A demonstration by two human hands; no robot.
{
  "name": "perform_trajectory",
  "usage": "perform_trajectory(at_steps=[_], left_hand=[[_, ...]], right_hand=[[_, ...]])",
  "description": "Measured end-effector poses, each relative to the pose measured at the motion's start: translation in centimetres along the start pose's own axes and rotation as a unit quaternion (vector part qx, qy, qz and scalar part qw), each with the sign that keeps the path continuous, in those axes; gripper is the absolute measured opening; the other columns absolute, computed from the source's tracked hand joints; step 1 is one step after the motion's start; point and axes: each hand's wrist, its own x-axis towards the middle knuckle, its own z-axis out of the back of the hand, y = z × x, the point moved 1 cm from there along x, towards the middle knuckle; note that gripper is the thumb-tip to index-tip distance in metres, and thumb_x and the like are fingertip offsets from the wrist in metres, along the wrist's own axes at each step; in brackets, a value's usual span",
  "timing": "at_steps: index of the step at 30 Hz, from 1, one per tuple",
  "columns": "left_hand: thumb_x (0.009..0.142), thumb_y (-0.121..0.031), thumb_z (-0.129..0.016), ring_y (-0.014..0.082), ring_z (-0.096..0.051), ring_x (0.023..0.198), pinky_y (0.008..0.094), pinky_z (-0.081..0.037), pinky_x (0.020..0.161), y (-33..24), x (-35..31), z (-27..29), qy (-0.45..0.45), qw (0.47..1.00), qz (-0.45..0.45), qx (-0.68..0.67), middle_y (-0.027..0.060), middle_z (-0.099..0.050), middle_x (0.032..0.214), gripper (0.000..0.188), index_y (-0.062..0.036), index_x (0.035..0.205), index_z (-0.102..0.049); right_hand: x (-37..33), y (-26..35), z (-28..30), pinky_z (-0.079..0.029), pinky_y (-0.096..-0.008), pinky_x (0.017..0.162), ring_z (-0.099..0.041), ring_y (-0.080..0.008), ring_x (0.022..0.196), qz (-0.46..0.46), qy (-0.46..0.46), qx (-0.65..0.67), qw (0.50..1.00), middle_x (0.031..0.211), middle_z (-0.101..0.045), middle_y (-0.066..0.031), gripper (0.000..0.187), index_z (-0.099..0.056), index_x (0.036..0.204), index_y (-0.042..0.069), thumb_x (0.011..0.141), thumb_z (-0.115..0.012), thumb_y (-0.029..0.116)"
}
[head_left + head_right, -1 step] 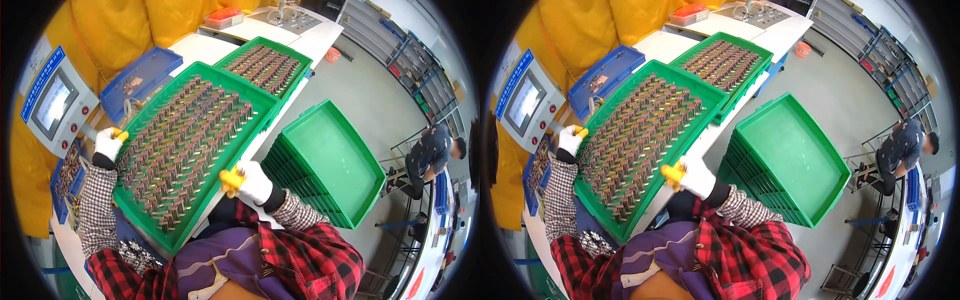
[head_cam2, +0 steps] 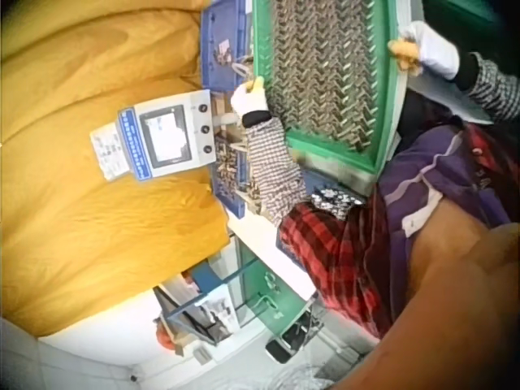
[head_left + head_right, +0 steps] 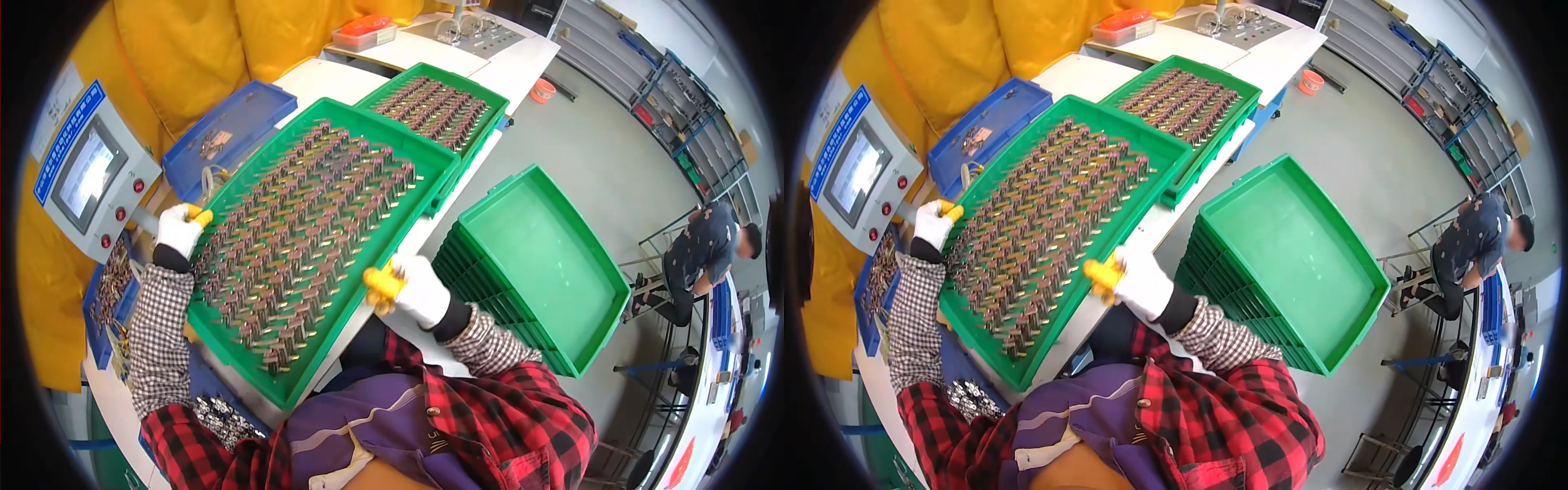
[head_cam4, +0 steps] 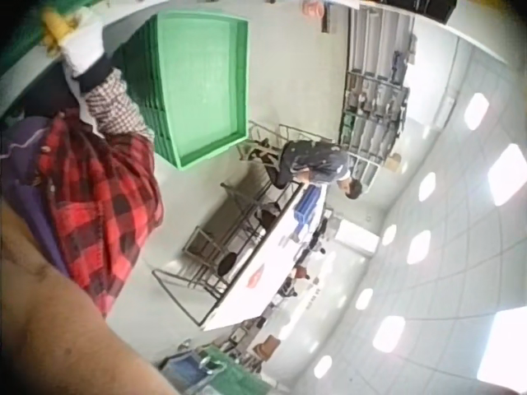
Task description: Sorting small electrical components into designated trays at a manufacturing workstation.
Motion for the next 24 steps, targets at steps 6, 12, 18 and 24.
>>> perform_trajectory(at_steps=[6,12,18,24], left_hand=[[0.066,-0.017,-0.07,0.0176,-0.05,0.05,0.0267,-0.042,0.05,1.4,2.0,-0.8,0.025,0.997,-0.061,0.027,0.0099,-0.06,0.06,0.023,0.0039,0.072,-0.063],[0.066,-0.024,-0.069,0.0252,-0.056,0.059,0.0305,-0.045,0.059,1.7,1.9,-1.2,0.052,0.997,-0.043,0.034,0.0125,-0.063,0.068,0.028,0.0011,0.076,-0.064],[0.066,-0.028,-0.069,0.0294,-0.057,0.065,0.0332,-0.046,0.064,0.7,2.1,-1.2,0.061,0.994,-0.052,0.074,0.0137,-0.064,0.073,0.03,-0.0009,0.077,-0.064],[0.064,-0.032,-0.069,0.0321,-0.057,0.067,0.0359,-0.046,0.066,5.5,6.5,-3.9,0.12,0.99,-0.034,0.064,0.0141,-0.064,0.077,0.034,-0.0021,0.08,-0.064]], right_hand=[[-0.9,-0.7,-3.1,-0.042,-0.0192,0.036,-0.052,-0.0138,0.041,0.027,-0.121,-0.066,0.99,0.06,-0.058,-0.0092,0.016,-0.052,0.078,0.0,0.078,-0.059,0.015],[-1.1,-0.4,-6.0,-0.037,-0.0197,0.034,-0.047,-0.0129,0.039,0.026,-0.236,-0.089,0.967,0.056,-0.053,-0.0076,0.01,-0.05,0.078,0.002,0.079,-0.053,0.011],[-1.0,-0.2,-7.9,-0.031,-0.02,0.033,-0.041,-0.0118,0.037,0.055,-0.345,-0.075,0.934,0.052,-0.047,-0.0056,0.007,-0.048,0.077,0.004,0.08,-0.049,0.01],[-0.5,-1.0,-8.3,-0.029,-0.0207,0.033,-0.037,-0.0112,0.037,0.066,-0.397,-0.07,0.913,0.049,-0.043,-0.004,0.011,-0.047,0.073,0.006,0.08,-0.049,0.015]])
